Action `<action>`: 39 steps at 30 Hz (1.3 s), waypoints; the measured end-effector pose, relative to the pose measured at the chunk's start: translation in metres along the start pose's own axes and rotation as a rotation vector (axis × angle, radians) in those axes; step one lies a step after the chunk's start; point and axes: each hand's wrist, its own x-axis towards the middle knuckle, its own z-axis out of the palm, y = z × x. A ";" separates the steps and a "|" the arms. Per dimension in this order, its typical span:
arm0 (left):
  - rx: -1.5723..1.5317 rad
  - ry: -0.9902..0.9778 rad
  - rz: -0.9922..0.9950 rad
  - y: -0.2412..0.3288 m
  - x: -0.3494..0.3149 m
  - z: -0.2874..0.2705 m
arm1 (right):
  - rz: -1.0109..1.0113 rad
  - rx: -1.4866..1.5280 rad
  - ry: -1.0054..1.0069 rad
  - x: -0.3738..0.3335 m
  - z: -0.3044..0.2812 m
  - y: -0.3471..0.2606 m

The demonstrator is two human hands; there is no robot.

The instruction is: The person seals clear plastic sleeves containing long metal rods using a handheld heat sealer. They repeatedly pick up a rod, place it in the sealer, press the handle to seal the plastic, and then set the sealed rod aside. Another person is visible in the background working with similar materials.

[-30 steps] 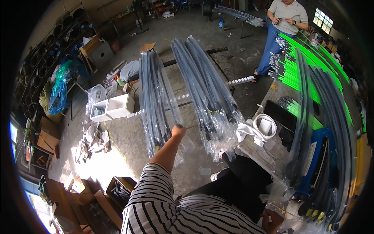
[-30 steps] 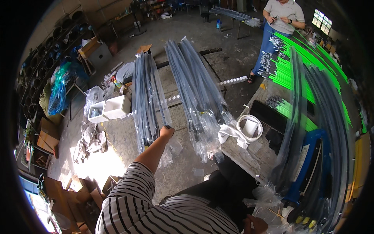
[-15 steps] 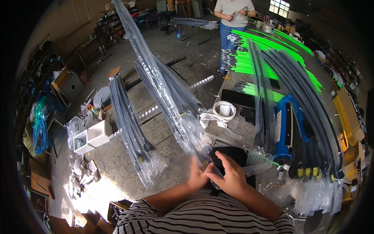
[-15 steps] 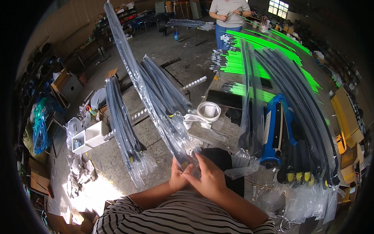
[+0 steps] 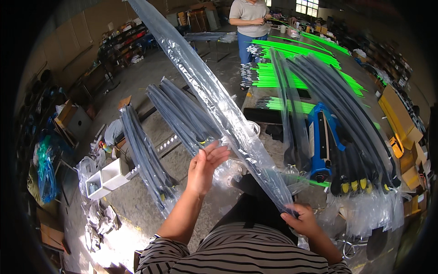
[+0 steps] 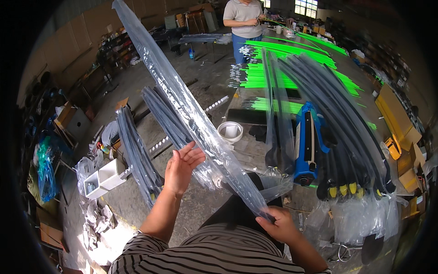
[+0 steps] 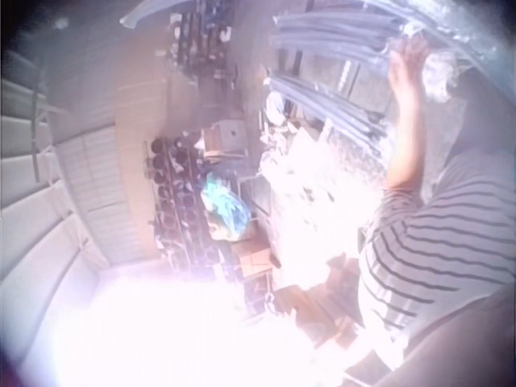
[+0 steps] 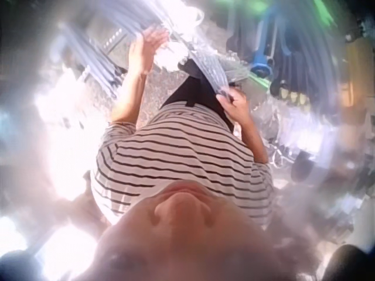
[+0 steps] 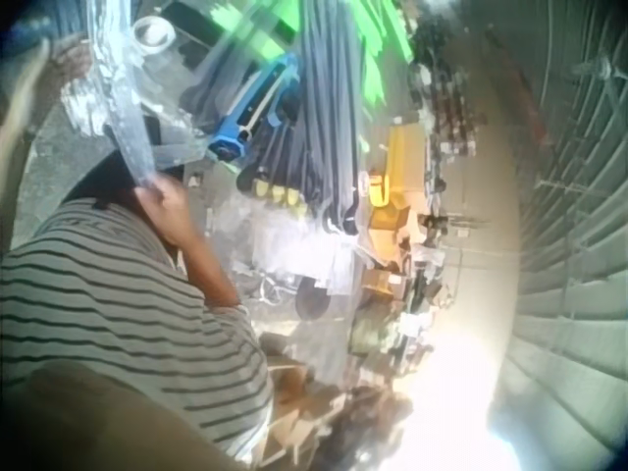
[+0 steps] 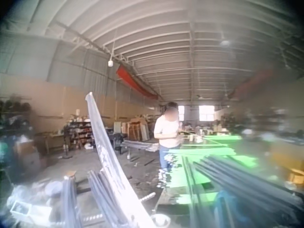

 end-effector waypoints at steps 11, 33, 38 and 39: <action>-0.156 0.319 0.122 0.048 0.047 -0.006 | 0.313 -0.006 -0.143 -0.060 -0.015 0.039; -0.198 0.167 -0.012 0.020 0.035 -0.011 | 0.501 0.127 -0.144 -0.069 -0.024 0.060; -0.072 0.305 -0.009 0.033 0.048 -0.023 | 0.557 0.191 -0.145 -0.076 -0.030 0.063; -0.067 0.313 -0.031 0.034 0.049 -0.026 | 0.548 0.168 -0.152 -0.075 -0.030 0.061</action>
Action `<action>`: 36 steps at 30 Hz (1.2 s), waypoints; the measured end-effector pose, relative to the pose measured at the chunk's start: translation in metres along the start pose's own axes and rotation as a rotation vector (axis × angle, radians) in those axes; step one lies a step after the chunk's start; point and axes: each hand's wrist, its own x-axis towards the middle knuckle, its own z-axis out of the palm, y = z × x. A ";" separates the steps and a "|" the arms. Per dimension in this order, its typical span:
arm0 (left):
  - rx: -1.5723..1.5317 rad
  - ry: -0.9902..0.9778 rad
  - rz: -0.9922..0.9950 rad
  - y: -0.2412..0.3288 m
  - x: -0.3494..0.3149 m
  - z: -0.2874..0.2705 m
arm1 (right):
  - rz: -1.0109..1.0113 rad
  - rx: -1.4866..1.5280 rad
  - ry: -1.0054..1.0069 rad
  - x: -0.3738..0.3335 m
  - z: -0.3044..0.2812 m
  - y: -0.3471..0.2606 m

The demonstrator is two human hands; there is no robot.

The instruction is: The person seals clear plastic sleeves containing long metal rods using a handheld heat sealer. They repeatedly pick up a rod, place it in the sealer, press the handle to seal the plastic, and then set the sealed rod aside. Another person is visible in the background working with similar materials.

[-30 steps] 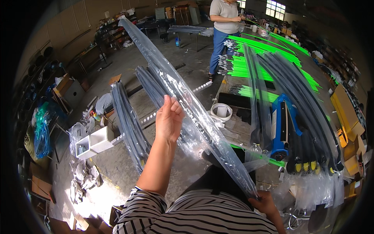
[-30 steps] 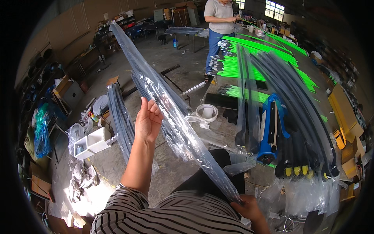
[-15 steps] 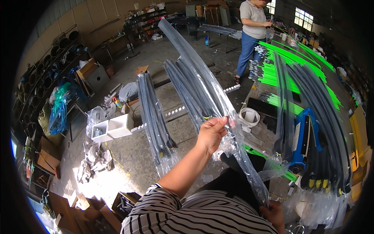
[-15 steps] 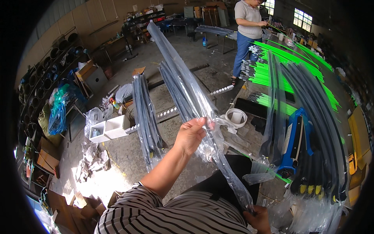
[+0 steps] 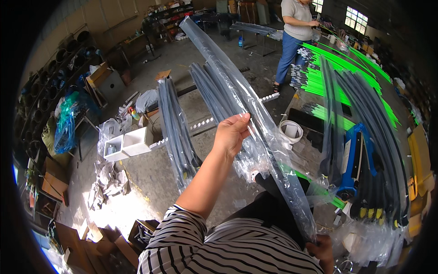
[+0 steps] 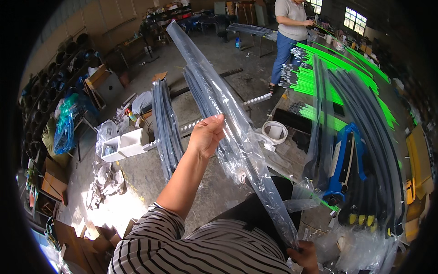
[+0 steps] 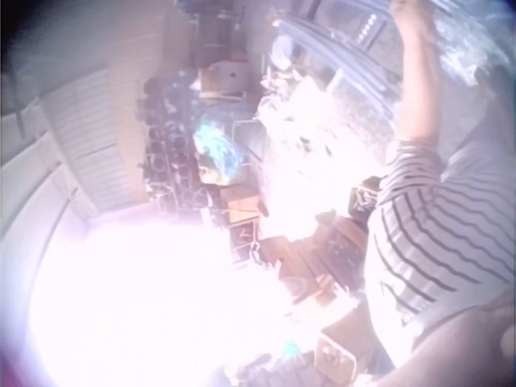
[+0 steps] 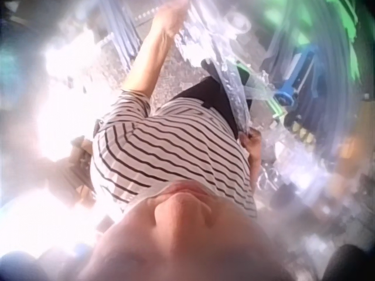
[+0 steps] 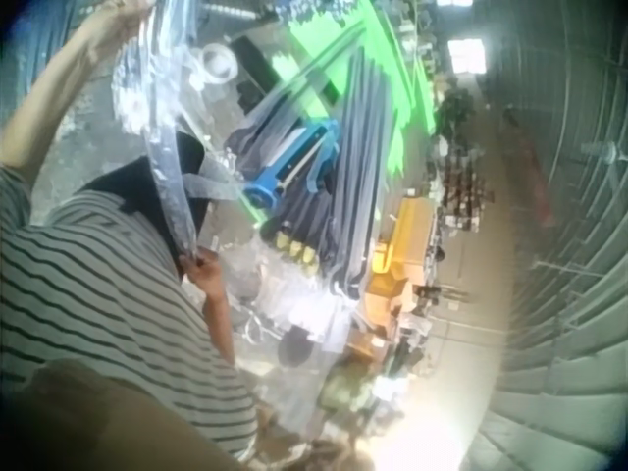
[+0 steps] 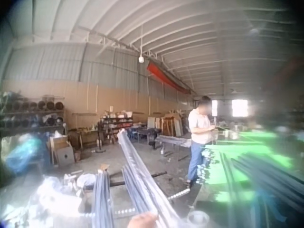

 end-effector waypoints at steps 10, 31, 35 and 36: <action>0.067 -0.053 -0.132 -0.008 -0.009 -0.007 | 0.010 0.005 -0.040 0.001 0.004 -0.010; 0.056 -0.116 -0.139 -0.007 -0.021 -0.001 | -0.052 -0.030 -0.022 -0.002 0.006 -0.014; -0.007 -0.141 -0.093 -0.009 -0.025 -0.010 | -0.132 -0.085 -0.038 -0.001 0.006 -0.013; 0.005 -0.129 -0.090 -0.010 -0.026 -0.011 | -0.148 -0.085 -0.034 0.000 0.006 -0.016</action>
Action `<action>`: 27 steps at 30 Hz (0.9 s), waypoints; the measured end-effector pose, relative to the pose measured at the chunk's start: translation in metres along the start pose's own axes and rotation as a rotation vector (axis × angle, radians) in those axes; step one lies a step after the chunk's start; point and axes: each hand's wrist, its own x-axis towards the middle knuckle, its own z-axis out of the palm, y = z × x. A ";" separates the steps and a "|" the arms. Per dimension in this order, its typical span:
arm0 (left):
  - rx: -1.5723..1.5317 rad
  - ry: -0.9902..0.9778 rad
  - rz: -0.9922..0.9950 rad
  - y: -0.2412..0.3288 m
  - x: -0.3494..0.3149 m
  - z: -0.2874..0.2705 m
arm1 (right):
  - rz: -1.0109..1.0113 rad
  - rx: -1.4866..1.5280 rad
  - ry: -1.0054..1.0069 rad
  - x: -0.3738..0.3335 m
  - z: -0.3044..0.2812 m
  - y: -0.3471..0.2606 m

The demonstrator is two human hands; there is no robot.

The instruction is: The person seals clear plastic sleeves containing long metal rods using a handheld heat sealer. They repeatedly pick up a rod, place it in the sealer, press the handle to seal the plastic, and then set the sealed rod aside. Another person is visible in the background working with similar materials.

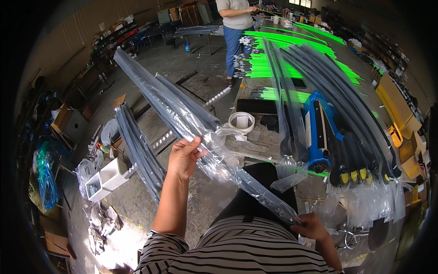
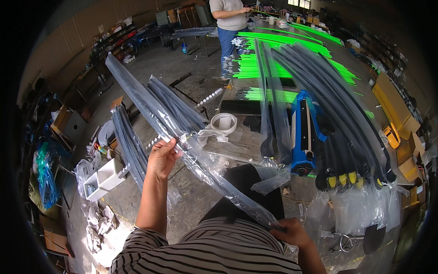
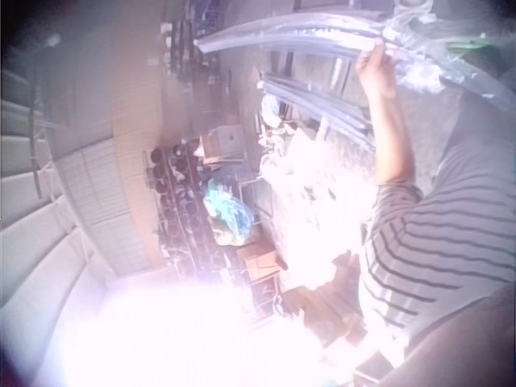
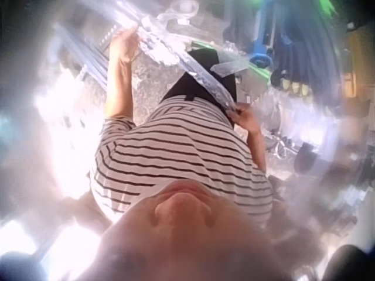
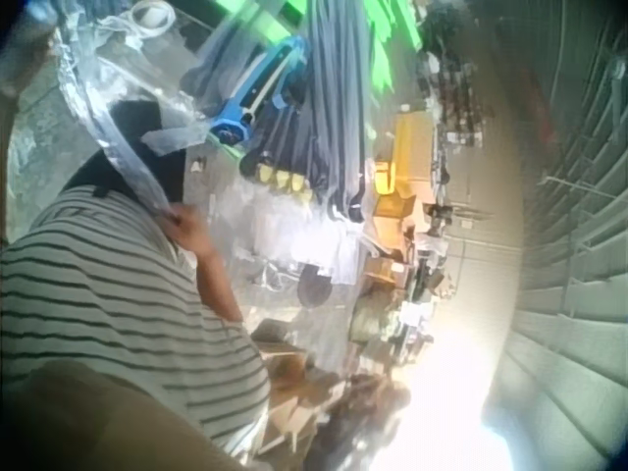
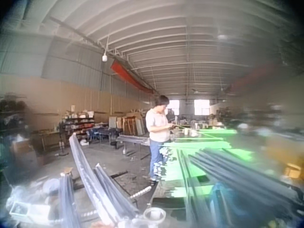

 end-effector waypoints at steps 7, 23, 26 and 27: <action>0.071 0.092 0.003 -0.005 -0.004 0.002 | -0.088 -0.162 0.041 -0.002 -0.005 -0.016; -0.037 0.309 0.128 0.036 0.001 -0.102 | -0.277 0.230 0.945 -0.015 -0.066 -0.050; -0.049 0.343 0.135 0.037 0.000 -0.106 | -0.292 0.353 0.925 -0.009 -0.061 -0.051; -0.046 0.336 0.137 0.037 -0.001 -0.107 | -0.300 0.417 0.918 -0.006 -0.059 -0.054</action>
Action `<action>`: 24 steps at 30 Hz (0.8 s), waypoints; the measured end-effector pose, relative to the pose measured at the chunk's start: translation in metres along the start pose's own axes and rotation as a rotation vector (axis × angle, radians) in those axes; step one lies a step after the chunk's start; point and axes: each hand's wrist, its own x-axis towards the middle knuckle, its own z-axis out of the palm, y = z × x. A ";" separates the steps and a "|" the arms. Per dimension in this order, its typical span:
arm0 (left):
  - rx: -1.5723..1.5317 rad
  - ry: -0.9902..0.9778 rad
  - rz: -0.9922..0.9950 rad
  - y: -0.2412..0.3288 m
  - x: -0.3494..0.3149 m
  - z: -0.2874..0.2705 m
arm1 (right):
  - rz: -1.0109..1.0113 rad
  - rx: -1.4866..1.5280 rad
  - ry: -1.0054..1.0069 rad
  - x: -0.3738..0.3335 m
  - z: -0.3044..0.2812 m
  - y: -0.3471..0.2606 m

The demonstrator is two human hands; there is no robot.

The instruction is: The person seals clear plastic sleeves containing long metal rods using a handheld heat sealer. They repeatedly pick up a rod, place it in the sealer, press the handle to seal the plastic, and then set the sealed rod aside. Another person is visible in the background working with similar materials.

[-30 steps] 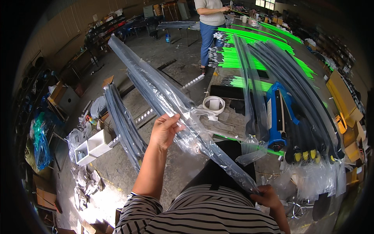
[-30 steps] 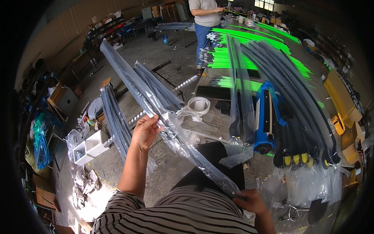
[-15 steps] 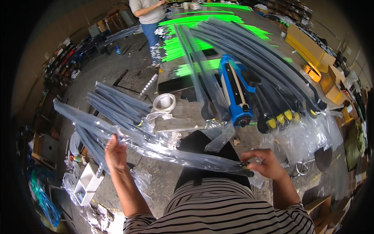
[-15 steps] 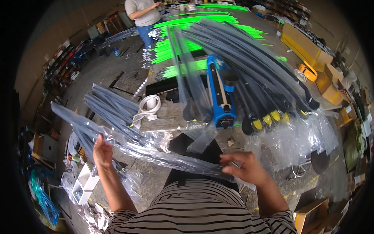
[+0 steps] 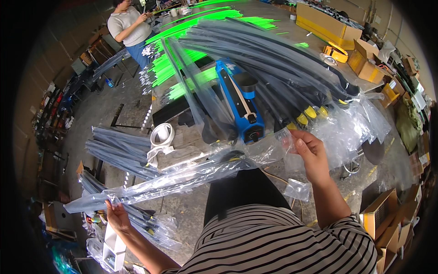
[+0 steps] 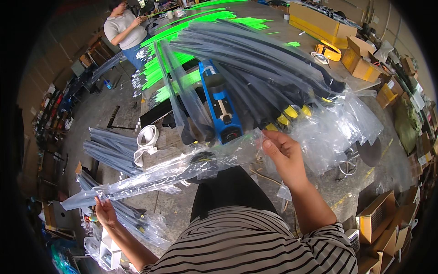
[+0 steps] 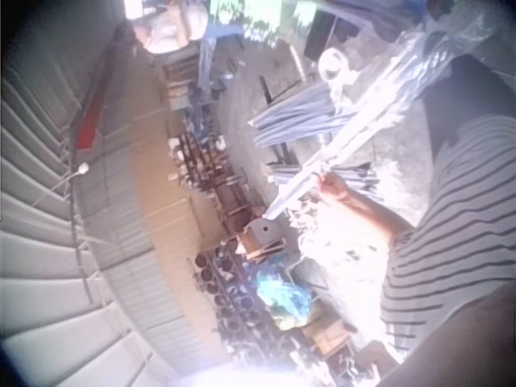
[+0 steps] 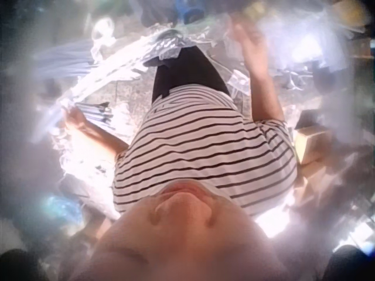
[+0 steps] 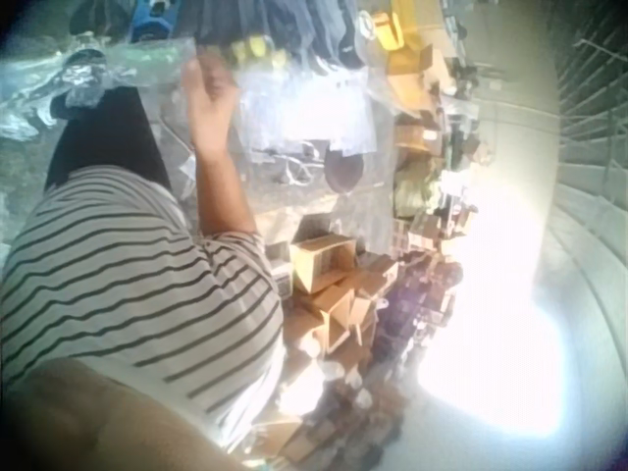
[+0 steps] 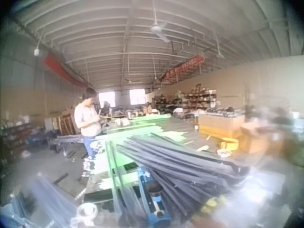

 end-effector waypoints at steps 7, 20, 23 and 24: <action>-0.015 -0.112 -0.013 -0.002 0.003 -0.014 | 0.051 -0.150 -0.001 0.012 0.012 0.000; -0.079 -0.066 -0.034 -0.003 -0.012 -0.015 | -0.240 0.010 0.099 0.015 0.005 -0.012; -0.094 -0.058 -0.034 -0.005 -0.015 -0.010 | -0.318 -0.068 0.140 0.010 0.006 -0.010; -0.083 0.033 -0.024 -0.007 -0.018 -0.007 | -0.301 -0.137 0.160 0.008 0.003 -0.007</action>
